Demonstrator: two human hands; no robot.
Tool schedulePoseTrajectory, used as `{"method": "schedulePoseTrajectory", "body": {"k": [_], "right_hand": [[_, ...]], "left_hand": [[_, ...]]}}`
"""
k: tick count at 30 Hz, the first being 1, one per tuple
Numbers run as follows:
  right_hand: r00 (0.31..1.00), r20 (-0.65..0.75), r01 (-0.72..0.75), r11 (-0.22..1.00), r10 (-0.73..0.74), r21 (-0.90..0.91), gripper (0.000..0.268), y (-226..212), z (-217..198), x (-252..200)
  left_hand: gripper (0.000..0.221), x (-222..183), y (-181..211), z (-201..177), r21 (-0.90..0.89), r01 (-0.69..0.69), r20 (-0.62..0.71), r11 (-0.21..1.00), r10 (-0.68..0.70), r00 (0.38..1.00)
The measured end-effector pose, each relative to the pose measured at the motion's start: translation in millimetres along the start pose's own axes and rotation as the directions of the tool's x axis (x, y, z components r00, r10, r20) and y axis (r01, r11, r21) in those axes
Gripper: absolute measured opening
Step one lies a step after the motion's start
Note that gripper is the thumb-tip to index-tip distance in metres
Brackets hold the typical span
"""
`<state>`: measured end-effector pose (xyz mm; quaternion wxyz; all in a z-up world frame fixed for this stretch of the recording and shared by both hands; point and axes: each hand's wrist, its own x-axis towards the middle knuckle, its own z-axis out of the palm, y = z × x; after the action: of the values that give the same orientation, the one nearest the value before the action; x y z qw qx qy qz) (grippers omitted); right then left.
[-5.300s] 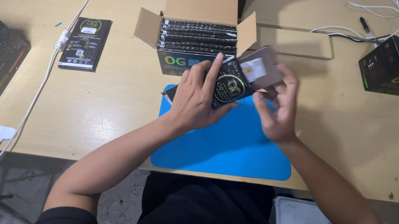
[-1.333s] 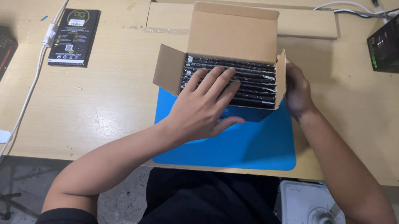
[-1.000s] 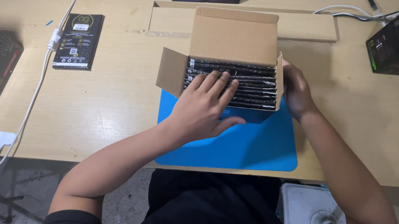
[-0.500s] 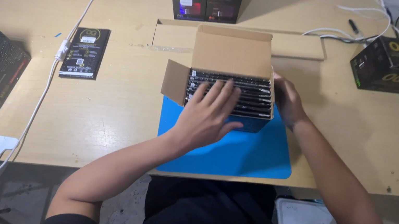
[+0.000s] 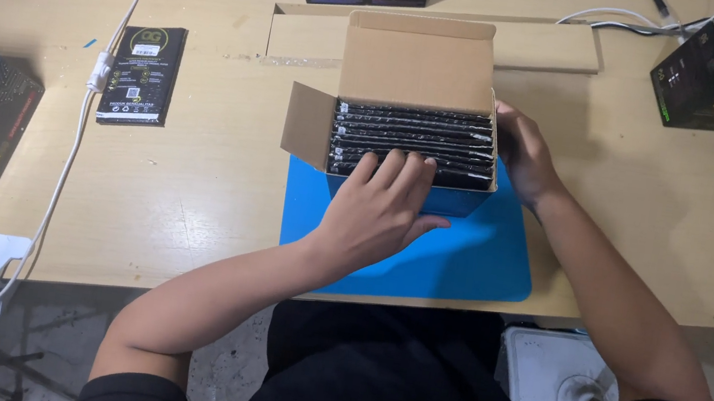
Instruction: Inspecting mobile phone screen assemblies by peeling off protective film and packing them into cardboard boxes.
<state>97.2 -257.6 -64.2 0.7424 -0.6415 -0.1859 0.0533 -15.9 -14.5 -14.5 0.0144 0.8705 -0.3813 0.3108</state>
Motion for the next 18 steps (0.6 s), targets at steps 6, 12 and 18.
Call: {"method": "schedulePoseTrajectory", "body": {"k": [6,12,18], "right_hand": [[0.999,0.036,0.033,0.999,-0.035,0.039,0.047,5.5,-0.8,1.0],[0.996,0.079,0.032,0.999,-0.031,-0.012,0.045,-3.9,11.9,-13.0],[0.995,0.094,-0.005,0.985,0.021,-0.172,0.05,-36.8,30.4,-19.8]], "left_hand": [[0.071,-4.9,5.2,4.3,-0.065,0.043,0.015,0.997,-0.043,0.999],[0.073,-2.4,1.0,2.2,-0.072,0.038,0.011,0.997,-0.037,0.999],[0.068,1.1,-18.8,-3.6,-0.213,-0.023,-0.014,0.977,0.021,1.0]]}}
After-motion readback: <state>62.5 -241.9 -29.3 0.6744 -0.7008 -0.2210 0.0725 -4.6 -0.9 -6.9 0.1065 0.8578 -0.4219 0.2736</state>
